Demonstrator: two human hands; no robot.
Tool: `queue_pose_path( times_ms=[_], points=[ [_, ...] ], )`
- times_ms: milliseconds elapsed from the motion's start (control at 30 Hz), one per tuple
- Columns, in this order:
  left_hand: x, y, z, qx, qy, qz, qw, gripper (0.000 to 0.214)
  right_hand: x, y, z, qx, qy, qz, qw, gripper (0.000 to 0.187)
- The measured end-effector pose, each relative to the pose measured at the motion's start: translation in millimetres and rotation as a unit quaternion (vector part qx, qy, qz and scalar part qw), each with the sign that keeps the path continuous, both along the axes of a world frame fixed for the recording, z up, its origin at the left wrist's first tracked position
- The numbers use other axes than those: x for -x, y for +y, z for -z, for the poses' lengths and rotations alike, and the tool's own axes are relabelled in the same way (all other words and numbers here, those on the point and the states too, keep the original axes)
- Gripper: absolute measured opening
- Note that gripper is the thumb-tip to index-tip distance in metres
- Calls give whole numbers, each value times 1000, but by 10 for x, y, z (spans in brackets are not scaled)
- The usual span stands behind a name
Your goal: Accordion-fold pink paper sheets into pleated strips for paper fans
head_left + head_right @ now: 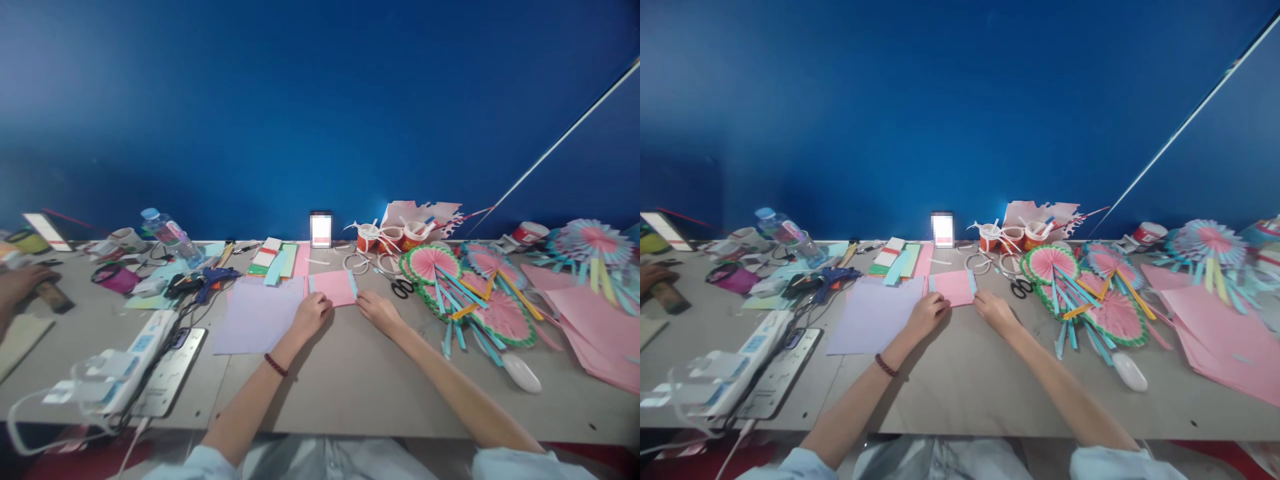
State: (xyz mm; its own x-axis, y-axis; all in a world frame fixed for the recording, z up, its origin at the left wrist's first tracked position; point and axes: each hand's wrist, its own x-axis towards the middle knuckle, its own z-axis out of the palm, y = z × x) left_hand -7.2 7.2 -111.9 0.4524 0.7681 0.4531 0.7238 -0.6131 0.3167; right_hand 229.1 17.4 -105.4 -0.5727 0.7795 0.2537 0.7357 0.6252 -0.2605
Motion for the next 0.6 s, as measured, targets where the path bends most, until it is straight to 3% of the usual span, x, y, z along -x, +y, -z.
queue_pose_path(
  times_ms=[400,600],
  points=[
    [-8,-3,39,-32,16,9,999,22,-60,77,6,-19,54,-4,998,19],
    [-22,-30,-8,-44,17,4,999,25,-24,34,-16,-38,14,14,999,22]
  ],
)
